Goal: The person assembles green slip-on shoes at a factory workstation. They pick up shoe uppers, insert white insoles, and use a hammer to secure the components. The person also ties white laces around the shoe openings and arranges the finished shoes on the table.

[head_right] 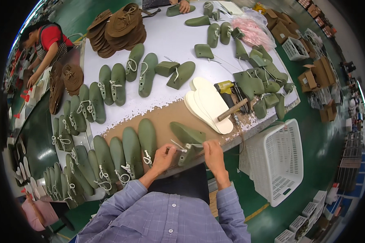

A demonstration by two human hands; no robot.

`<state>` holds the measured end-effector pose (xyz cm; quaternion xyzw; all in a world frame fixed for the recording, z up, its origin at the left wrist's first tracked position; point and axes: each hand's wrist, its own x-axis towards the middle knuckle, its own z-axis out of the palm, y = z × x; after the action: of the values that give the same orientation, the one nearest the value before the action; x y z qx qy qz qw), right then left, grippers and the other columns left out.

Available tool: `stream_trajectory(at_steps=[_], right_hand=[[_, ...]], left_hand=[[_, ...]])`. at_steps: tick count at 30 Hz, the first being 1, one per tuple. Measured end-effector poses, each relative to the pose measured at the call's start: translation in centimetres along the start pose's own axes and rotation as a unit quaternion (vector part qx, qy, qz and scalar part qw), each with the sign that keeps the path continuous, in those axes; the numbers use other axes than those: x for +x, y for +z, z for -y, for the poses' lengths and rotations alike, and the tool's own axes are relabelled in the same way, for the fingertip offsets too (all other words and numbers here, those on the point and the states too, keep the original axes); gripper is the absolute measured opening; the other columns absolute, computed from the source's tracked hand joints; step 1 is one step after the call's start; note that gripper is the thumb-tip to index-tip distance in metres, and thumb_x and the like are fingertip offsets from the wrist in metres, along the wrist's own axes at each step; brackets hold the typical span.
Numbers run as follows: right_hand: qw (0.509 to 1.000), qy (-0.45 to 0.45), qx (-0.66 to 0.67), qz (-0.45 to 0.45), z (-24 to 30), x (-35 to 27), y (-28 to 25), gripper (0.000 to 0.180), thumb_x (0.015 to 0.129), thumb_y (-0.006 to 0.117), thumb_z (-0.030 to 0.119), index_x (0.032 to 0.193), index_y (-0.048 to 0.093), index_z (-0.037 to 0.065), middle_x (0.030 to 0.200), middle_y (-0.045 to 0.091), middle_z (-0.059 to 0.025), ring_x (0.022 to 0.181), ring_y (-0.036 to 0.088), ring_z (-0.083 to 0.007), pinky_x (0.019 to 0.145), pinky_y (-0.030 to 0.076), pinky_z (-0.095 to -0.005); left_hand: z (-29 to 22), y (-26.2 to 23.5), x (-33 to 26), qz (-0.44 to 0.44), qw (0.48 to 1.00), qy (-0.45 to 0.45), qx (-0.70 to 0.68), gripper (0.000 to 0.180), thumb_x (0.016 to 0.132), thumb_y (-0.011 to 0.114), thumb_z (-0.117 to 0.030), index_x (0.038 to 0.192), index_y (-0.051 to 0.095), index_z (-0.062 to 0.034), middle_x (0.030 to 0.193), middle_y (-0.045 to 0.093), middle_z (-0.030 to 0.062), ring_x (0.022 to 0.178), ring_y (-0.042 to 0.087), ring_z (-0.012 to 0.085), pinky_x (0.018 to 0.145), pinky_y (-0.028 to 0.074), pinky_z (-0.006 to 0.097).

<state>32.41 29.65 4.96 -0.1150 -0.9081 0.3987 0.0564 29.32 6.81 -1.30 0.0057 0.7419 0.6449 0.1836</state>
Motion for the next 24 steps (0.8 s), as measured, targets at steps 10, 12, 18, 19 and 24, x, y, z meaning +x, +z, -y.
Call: stream_trajectory(at_steps=[10, 12, 18, 19, 24], right_hand=[[0.976, 0.038, 0.195, 0.093, 7.1, -2.0, -2.7, 0.028, 0.107, 0.049, 0.02, 0.123, 0.058, -0.001, 0.087, 0.065, -0.0119, 0.081, 0.063, -0.0234, 0.083, 0.051, -0.0364], [0.946, 0.077, 0.315, 0.016, 6.3, -2.3, -3.2, 0.024, 0.109, 0.049, 0.021, 0.117, 0.059, 0.001, 0.075, 0.057, -0.0057, 0.072, 0.056, -0.016, 0.078, 0.05, -0.0338], [0.77, 0.083, 0.626, -0.094, 8.2, -2.3, -3.1, 0.023, 0.111, 0.048, 0.029, 0.118, 0.053, 0.009, 0.072, 0.036, 0.0039, 0.067, 0.037, -0.0104, 0.077, 0.044, -0.0329], [0.775, 0.063, 0.624, -0.072, 8.9, -2.5, -3.1, 0.02, 0.111, 0.049, 0.026, 0.12, 0.051, 0.009, 0.075, 0.037, 0.0034, 0.067, 0.036, -0.0104, 0.075, 0.043, -0.0324], [0.752, 0.072, 0.645, -0.115, 7.9, -2.0, -4.2, 0.01, 0.11, 0.05, 0.019, 0.115, 0.051, 0.01, 0.073, 0.039, 0.0032, 0.063, 0.038, -0.01, 0.065, 0.042, -0.0303]], left_hand=[[-11.6, 0.1, 1.4, 0.186, 0.974, 0.128, -0.019, 0.018, 0.101, 0.062, -0.009, 0.116, 0.064, 0.0017, 0.103, 0.073, 0.0112, 0.096, 0.069, 0.0168, 0.087, 0.054, 0.032], [-11.6, 0.7, 2.5, 0.165, 0.954, 0.252, -0.003, 0.025, 0.098, 0.066, -0.007, 0.121, 0.063, 0.0007, 0.117, 0.071, 0.0127, 0.107, 0.067, 0.02, 0.095, 0.051, 0.033], [-7.9, 3.2, 5.8, 0.271, 0.852, 0.271, 0.357, 0.085, 0.076, 0.086, -0.042, 0.147, 0.049, -0.0167, 0.158, 0.042, 0.0123, 0.15, 0.028, 0.0414, 0.119, 0.022, 0.068], [-7.5, 4.2, 6.2, 0.296, 0.84, 0.282, 0.357, 0.082, 0.077, 0.084, -0.047, 0.146, 0.051, -0.0174, 0.157, 0.043, 0.0118, 0.151, 0.029, 0.0404, 0.119, 0.021, 0.069], [-6.3, 7.8, 7.7, 0.404, 0.779, 0.287, 0.384, 0.058, 0.081, 0.078, -0.053, 0.121, 0.067, -0.0134, 0.138, 0.061, 0.0089, 0.142, 0.041, 0.0377, 0.117, 0.028, 0.064]])
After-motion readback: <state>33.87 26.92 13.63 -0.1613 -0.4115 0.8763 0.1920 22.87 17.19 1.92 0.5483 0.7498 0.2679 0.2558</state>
